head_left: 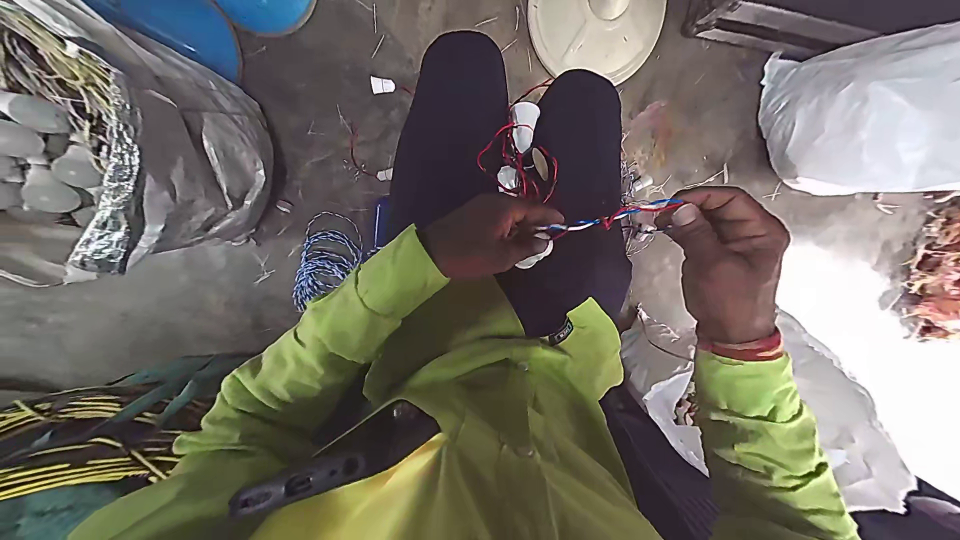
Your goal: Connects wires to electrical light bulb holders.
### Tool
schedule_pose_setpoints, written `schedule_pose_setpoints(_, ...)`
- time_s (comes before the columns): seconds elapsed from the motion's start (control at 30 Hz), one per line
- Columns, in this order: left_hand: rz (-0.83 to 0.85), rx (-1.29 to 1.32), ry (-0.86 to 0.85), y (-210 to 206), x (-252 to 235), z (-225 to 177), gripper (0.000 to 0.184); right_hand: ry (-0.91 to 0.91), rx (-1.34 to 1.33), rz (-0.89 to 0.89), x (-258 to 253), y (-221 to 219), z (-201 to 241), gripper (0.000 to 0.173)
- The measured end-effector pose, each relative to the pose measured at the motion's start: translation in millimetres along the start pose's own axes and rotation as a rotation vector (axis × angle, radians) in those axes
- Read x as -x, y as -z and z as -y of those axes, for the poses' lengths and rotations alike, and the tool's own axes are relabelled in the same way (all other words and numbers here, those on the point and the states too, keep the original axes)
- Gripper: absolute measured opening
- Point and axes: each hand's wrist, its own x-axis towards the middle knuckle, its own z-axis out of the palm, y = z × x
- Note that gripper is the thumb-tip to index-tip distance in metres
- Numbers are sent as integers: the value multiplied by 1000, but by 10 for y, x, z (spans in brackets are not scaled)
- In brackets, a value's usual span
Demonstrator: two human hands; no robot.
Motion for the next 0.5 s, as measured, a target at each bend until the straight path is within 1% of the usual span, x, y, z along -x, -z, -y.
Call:
schedule_pose_setpoints(0.07, -19, -97, -23, -25, -44, 48, 33, -49, -45, -24, -33, 69, -38, 17)
schedule_pose_setpoints(0.13, -54, -105, -60, -45, -71, 58, 27, -78, -36, -34, -49, 122, -84, 16)
schedule_pose_setpoints(0.2, -74, -39, -59, -71, -86, 48, 24, -90, 87, -63, -37, 129, -100, 17)
schedule_pose_setpoints(0.23, -85, -15, -57, -78, -89, 38, 24, -66, 191, -95, -26, 111, -101, 21)
schedule_pose_setpoints(0.3, -112, 39, -56, -93, -79, 15, 23, 69, 417, -169, 9, 36, -82, 33)
schedule_pose_setpoints(0.37, -127, 93, -54, -98, -55, 0, 22, 278, 561, -185, 33, -57, -27, 34)
schedule_pose_setpoints(0.43, -150, 135, -45, -105, -14, -39, 20, 423, 605, -99, 51, -181, 47, 32)
schedule_pose_setpoints(0.5, -181, 161, -45, -100, 12, -90, 19, 507, 614, -23, 30, -320, 46, 28)
